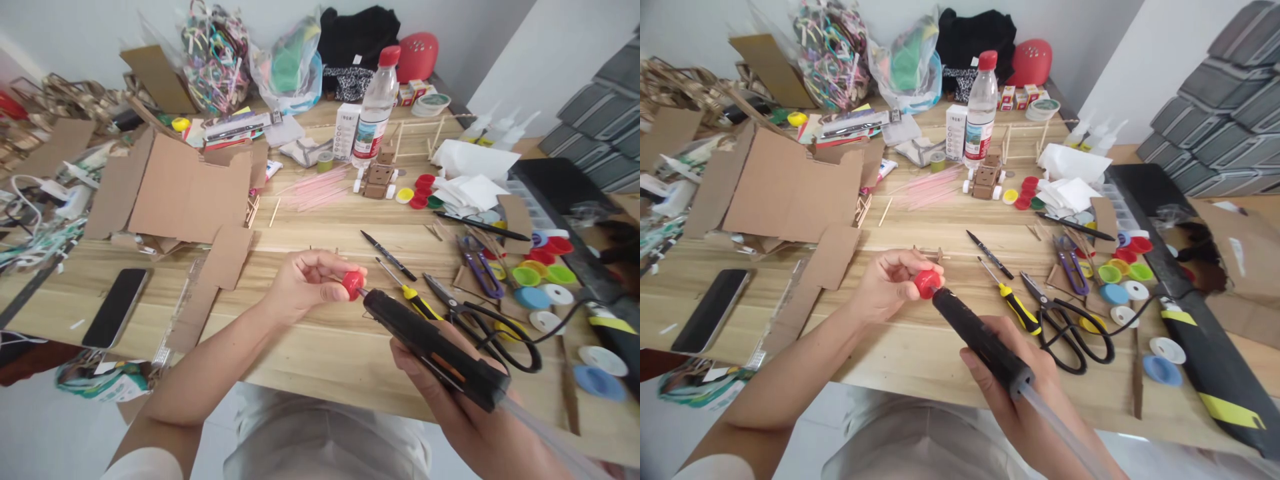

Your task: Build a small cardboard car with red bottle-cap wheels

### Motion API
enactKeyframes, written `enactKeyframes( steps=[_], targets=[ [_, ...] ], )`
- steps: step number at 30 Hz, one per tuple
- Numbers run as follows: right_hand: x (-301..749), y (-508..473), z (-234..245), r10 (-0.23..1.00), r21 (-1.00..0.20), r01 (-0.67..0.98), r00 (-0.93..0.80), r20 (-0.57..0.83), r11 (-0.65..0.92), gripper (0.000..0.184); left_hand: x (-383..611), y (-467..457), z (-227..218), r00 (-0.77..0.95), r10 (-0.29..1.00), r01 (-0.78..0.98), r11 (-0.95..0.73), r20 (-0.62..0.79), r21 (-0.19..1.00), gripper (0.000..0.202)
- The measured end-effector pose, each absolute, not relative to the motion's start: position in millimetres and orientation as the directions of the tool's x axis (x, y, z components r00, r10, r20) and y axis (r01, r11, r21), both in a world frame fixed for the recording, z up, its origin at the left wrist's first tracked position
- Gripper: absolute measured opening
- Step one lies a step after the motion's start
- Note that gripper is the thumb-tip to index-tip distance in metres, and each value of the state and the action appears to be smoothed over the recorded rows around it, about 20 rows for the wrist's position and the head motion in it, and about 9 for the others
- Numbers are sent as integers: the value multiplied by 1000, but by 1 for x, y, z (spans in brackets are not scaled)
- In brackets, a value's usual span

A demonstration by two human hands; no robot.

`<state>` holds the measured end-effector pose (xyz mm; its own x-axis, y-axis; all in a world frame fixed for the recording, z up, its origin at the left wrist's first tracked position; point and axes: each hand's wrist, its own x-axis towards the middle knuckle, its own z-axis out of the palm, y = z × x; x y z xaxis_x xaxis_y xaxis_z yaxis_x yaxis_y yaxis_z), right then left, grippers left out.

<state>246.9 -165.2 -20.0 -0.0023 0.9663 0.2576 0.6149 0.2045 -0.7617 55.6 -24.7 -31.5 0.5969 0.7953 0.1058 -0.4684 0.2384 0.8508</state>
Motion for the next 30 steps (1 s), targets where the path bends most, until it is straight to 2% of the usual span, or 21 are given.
enactKeyframes(
  steps=[5,8,11,16,18,24,27,30],
  targets=[
    [238,-156,-5,979,-857,480,-15,205,187,56,54,-23,-32,548,817,-476,130,178,870,31],
    [235,-154,1,987,-908,388,-33,159,160,58,54,-23,-30,541,821,-470,116,182,875,29],
    [240,-158,-4,988,-885,444,-14,152,142,54,55,-25,-30,554,821,-452,158,138,878,33],
    [253,-165,-19,986,-814,557,-52,159,161,26,55,-25,-32,573,815,-438,213,89,873,38],
    [253,-163,-19,982,-803,568,-62,178,181,27,54,-24,-33,567,819,-419,191,91,888,39],
    [241,-153,-3,985,-890,422,-81,151,171,56,53,-22,-33,542,825,-438,114,161,892,32],
    [243,-154,-4,986,-865,473,-57,159,167,55,54,-24,-30,550,829,-426,171,104,889,35],
    [248,-158,-13,983,-824,537,-61,175,180,39,56,-26,-28,571,818,-445,236,70,864,37]
  ],
)
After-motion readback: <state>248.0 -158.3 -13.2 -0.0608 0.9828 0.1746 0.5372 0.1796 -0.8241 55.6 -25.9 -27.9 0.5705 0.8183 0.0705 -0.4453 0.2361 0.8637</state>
